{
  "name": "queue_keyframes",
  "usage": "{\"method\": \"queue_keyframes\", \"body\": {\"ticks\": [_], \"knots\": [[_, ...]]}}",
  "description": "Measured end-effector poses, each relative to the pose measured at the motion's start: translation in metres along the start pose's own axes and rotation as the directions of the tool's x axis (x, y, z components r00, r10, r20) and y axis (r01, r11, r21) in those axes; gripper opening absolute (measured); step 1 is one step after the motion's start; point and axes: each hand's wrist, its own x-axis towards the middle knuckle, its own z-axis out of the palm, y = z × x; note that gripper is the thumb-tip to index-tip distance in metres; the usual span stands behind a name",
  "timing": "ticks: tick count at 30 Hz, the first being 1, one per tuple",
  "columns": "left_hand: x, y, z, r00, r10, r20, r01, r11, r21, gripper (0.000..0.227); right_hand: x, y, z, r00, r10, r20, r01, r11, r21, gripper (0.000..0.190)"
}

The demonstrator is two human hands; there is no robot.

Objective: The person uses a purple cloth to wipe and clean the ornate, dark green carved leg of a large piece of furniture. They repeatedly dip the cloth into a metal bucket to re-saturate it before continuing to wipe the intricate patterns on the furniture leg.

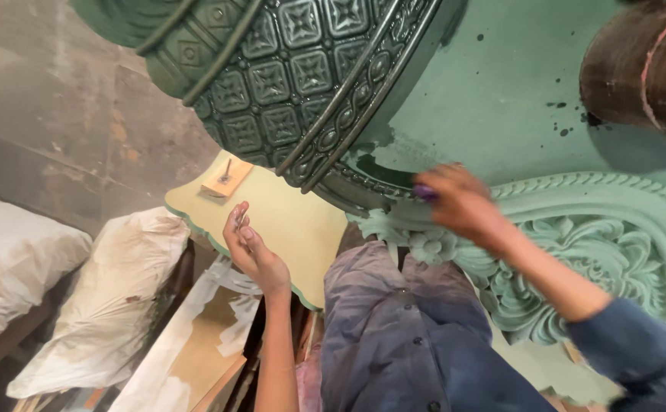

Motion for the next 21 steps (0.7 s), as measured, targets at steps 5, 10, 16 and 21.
{"method": "queue_keyframes", "body": {"ticks": [5,10,16,21], "knots": [[-0.009,-0.004,0.011,1.000,0.012,0.026,-0.012,1.000,0.010,0.051,0.066,-0.067,0.054,0.987,-0.090,-0.137,0.119,0.968,0.222,0.054],[-0.011,0.006,0.032,0.997,0.014,0.075,-0.015,1.000,0.010,0.051,0.075,-0.048,0.057,0.993,0.081,-0.081,-0.036,0.892,0.450,0.050],[-0.026,0.001,0.064,0.992,0.036,0.123,-0.034,0.999,-0.025,0.050,0.011,0.016,0.005,0.955,-0.286,0.080,0.290,0.956,-0.042,0.040],[-0.064,-0.003,0.088,0.992,0.013,0.125,-0.008,0.999,-0.047,0.050,-0.058,0.137,-0.088,0.962,-0.185,0.202,0.240,0.923,-0.300,0.053]]}}
